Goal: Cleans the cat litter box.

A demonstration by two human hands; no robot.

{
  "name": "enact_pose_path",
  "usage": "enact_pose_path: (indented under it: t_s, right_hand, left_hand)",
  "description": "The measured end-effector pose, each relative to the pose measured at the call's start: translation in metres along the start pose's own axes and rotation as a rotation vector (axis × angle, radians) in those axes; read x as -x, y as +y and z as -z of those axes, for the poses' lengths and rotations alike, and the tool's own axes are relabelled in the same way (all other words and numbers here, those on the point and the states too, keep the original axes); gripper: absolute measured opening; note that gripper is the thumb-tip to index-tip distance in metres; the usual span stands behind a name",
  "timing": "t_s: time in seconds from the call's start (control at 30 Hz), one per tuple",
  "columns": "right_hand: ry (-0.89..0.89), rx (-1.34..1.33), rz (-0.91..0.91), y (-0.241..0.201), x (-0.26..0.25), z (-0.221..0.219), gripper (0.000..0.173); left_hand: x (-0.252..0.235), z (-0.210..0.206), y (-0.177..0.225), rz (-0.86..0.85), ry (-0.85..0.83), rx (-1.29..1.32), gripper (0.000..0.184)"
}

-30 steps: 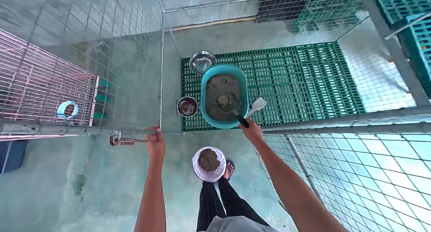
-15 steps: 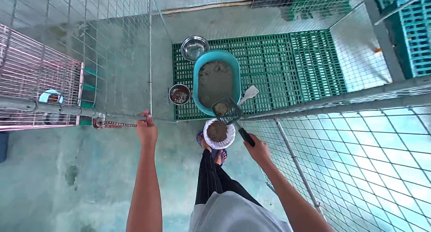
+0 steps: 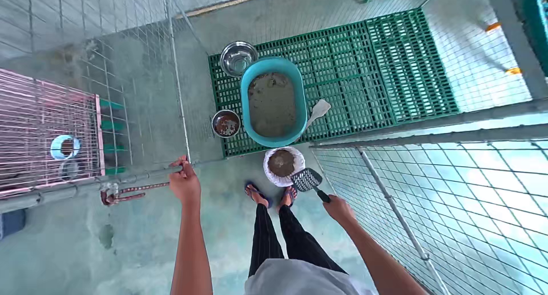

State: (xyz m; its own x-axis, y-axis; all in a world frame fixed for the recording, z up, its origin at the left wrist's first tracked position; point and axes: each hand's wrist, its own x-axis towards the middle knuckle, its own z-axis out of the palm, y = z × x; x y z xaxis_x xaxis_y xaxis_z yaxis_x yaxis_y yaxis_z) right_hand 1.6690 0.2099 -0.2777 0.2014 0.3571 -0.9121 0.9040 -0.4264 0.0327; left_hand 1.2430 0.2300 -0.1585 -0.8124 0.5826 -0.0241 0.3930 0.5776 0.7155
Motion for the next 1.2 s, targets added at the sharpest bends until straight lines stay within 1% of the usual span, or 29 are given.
enact_pose_path:
  t_s: [0.07,0.1,0.17,0.23,0.27,0.33,0.4,0.43,0.5,0.57,0.63,0.7,0.8,0.87,0.93,1.0,1.1,1.2]
  right_hand:
    - [0.052,-0.059,0.046,0.008,0.039,0.022,0.037]
    - [0.086,-0.094,0.075,0.006,0.060,0.033,0.037]
    - [0.156,-0.180,0.151,-0.010,0.096,0.055,0.036]
    - [0.182,-0.238,0.236,-0.045,0.106,0.075,0.036]
    - [0.172,-0.245,0.276,-0.068,0.101,0.085,0.038]
    - [0.138,-0.228,0.345,-0.125,0.082,0.102,0.039]
    - [0.110,-0.186,0.368,-0.185,0.061,0.119,0.039]
    - [0.097,-0.158,0.358,-0.215,0.053,0.128,0.041]
    - [0.082,-0.125,0.343,-0.268,0.044,0.146,0.043]
    - [0.081,-0.151,0.338,-0.311,0.032,0.158,0.043]
    - [0.109,-0.219,0.331,-0.343,0.011,0.161,0.042]
    - [0.145,-0.344,0.301,-0.363,-0.010,0.156,0.041]
    - [0.221,-0.515,0.264,-0.366,-0.057,0.128,0.042]
    - [0.281,-0.589,0.255,-0.352,-0.087,0.109,0.045]
    - [0.332,-0.641,0.256,-0.336,-0.102,0.104,0.044]
    - [0.356,-0.654,0.284,-0.309,-0.100,0.097,0.045]
    - [0.419,-0.692,0.317,-0.259,-0.084,0.093,0.049]
    - [0.455,-0.707,0.285,-0.225,-0.057,0.097,0.054]
  left_hand:
    - [-0.006,-0.002,-0.001,0.038,0.050,-0.012,0.033]
    - [-0.011,-0.005,0.000,0.029,0.070,0.014,0.032]
    - [-0.016,-0.015,-0.008,-0.043,0.122,0.215,0.026]
    - [-0.020,-0.025,-0.021,-0.136,0.117,0.454,0.017]
    - [-0.024,-0.027,-0.026,-0.183,0.107,0.514,0.014]
    - [-0.031,-0.029,-0.039,-0.315,0.092,0.530,0.014]
    - [-0.037,-0.031,-0.051,-0.461,0.077,0.507,0.016]
    - [-0.038,-0.031,-0.053,-0.492,0.075,0.493,0.016]
    - [-0.037,-0.031,-0.051,-0.462,0.084,0.501,0.016]
    - [-0.036,-0.034,-0.052,-0.436,0.100,0.540,0.014]
    - [-0.036,-0.035,-0.054,-0.447,0.094,0.567,0.013]
    - [-0.037,-0.035,-0.056,-0.466,0.079,0.558,0.014]
    - [-0.040,-0.031,-0.059,-0.515,0.051,0.450,0.015]
    - [-0.040,-0.031,-0.062,-0.551,0.049,0.426,0.017]
    - [-0.043,-0.032,-0.062,-0.582,0.055,0.415,0.017]
    - [-0.042,-0.031,-0.063,-0.590,0.067,0.402,0.017]
    - [-0.041,-0.032,-0.063,-0.588,0.059,0.401,0.015]
    - [-0.040,-0.031,-0.063,-0.589,0.037,0.395,0.013]
